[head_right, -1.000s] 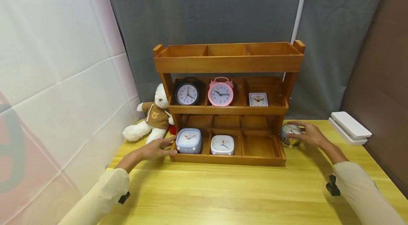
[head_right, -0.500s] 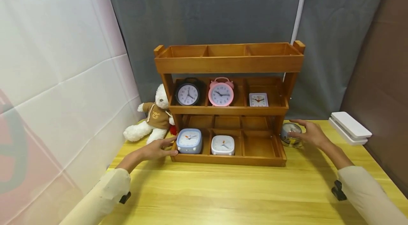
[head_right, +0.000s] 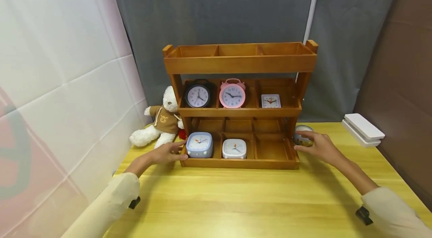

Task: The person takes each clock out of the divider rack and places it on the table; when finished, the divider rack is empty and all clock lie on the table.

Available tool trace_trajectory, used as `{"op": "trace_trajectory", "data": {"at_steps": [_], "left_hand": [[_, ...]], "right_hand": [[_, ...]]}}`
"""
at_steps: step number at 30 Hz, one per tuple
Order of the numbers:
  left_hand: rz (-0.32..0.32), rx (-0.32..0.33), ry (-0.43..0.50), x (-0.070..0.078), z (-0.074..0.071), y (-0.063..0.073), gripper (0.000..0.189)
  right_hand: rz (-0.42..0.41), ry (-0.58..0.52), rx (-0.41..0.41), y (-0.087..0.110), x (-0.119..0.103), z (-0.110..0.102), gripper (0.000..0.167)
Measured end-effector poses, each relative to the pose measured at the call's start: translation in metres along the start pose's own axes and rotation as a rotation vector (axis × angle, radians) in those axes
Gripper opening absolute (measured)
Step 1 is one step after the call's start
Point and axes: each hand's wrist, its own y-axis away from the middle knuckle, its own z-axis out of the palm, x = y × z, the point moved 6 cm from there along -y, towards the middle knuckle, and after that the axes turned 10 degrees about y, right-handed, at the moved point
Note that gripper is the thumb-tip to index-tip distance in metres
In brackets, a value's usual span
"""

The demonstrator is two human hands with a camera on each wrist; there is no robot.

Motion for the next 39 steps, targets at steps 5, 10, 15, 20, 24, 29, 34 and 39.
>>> {"op": "trace_trajectory", "data": {"at_steps": [5,10,15,20,24,29,34,39], "left_hand": [[-0.01,0.0,0.017,-0.001,0.0,-0.001,0.078],[-0.001,0.006,0.019,-0.001,-0.001,-0.002,0.077],[0.021,0.002,0.021,0.003,0.0,-0.003,0.076],[0.02,-0.003,0.044,0.006,0.0,-0.001,0.076],[0.012,-0.002,0.059,0.004,0.0,0.001,0.077],[0.02,-0.001,0.076,0.0,-0.002,0.0,0.077],[0.017,0.0,0.084,-0.001,-0.001,0.0,0.076],[-0.002,0.002,0.079,0.0,0.0,0.0,0.077]], "right_hand": [[-0.014,-0.029,-0.029,0.0,-0.024,0.007,0.054],[-0.039,-0.059,-0.06,-0.007,-0.043,0.017,0.055],[-0.072,-0.052,-0.075,-0.019,-0.06,0.03,0.057],[-0.098,-0.063,-0.092,-0.031,-0.077,0.048,0.06],[-0.095,-0.112,-0.131,-0.043,-0.091,0.064,0.062],[-0.101,-0.155,-0.185,-0.062,-0.107,0.085,0.064],[-0.119,-0.173,-0.216,-0.077,-0.121,0.104,0.066],[-0.132,-0.138,-0.241,-0.085,-0.13,0.119,0.069]]}}
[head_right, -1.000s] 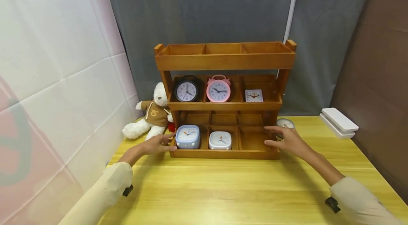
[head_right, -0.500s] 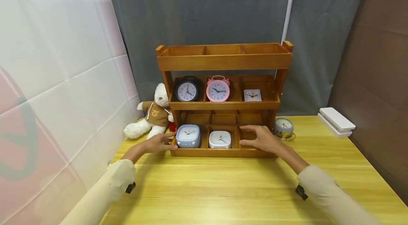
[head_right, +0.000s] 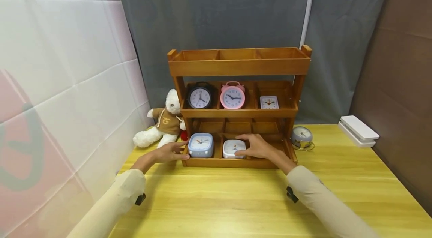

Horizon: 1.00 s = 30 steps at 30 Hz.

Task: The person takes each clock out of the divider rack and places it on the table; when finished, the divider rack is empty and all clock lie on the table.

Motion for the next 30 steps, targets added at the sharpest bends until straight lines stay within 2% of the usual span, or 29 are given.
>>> {"op": "trace_trajectory", "data": {"at_steps": [7,19,25,30], "left_hand": [[-0.007,0.001,0.007,-0.001,0.003,0.0,0.078],[0.019,-0.008,0.005,0.002,0.001,0.002,0.078],[0.025,-0.01,0.008,0.001,0.001,0.002,0.078],[0.026,-0.007,-0.011,-0.001,0.0,0.001,0.078]], "right_hand": [[0.026,0.005,-0.064,-0.008,0.001,0.014,0.074],[0.031,0.008,-0.135,-0.016,-0.003,0.02,0.067],[0.016,-0.001,-0.111,-0.019,-0.001,0.023,0.069],[-0.001,-0.007,-0.035,-0.022,0.003,0.021,0.066]]}}
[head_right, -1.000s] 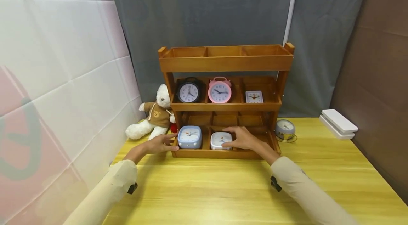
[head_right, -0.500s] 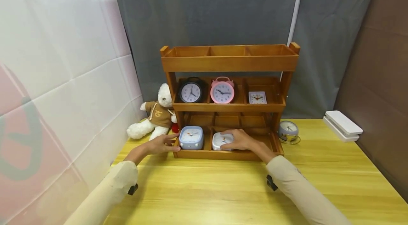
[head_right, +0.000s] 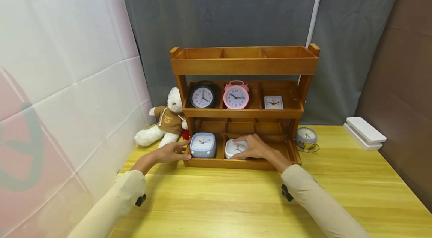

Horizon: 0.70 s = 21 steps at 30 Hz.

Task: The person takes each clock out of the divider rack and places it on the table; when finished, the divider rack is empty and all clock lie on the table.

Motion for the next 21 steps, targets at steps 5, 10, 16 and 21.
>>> {"op": "trace_trajectory", "data": {"at_steps": [5,10,16,21], "left_hand": [[-0.011,0.008,-0.007,0.002,-0.002,0.0,0.079],[-0.014,0.006,-0.011,0.002,-0.003,0.0,0.078],[-0.004,0.001,-0.009,0.002,0.0,-0.001,0.078],[-0.017,0.005,-0.004,0.001,0.001,0.0,0.078]], "right_hand": [[-0.001,0.009,0.072,0.0,-0.001,-0.012,0.06],[0.017,0.004,0.109,0.005,-0.007,-0.03,0.057],[0.016,0.024,0.117,0.016,-0.013,-0.049,0.058],[-0.058,0.059,0.137,0.032,-0.015,-0.065,0.057]]}}
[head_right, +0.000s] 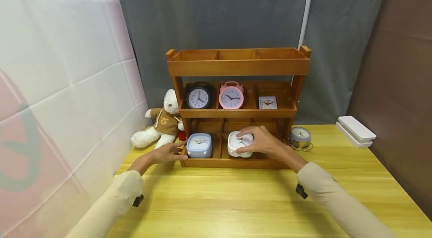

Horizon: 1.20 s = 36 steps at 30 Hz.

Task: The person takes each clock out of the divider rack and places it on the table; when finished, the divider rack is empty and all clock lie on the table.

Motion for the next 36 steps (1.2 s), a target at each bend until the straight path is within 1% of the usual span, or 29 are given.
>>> {"op": "trace_trajectory", "data": {"at_steps": [2,5,11,19,23,27,29,36], "left_hand": [[-0.01,0.0,0.007,-0.001,0.0,0.001,0.078],[-0.011,0.0,0.014,-0.003,0.0,0.002,0.077],[0.001,-0.005,0.019,-0.007,-0.001,0.002,0.078],[-0.005,-0.008,0.01,-0.008,-0.001,0.002,0.079],[-0.006,-0.007,-0.002,-0.007,0.0,0.003,0.079],[-0.001,-0.004,-0.01,-0.006,0.0,0.003,0.079],[-0.002,-0.005,-0.008,-0.006,-0.001,0.002,0.08],[-0.001,-0.009,-0.009,-0.003,0.0,0.0,0.08]], "right_hand": [[-0.012,0.008,0.006,0.007,0.002,-0.006,0.057],[-0.006,0.023,0.018,0.021,0.008,-0.017,0.056],[0.009,0.099,0.041,0.056,0.029,-0.04,0.052],[0.087,0.189,0.062,0.106,0.062,-0.075,0.05],[0.093,0.258,0.096,0.128,0.077,-0.089,0.049],[0.092,0.322,0.127,0.15,0.092,-0.096,0.049],[0.103,0.334,0.131,0.161,0.099,-0.098,0.049],[0.186,0.351,0.124,0.191,0.125,-0.1,0.05]]}}
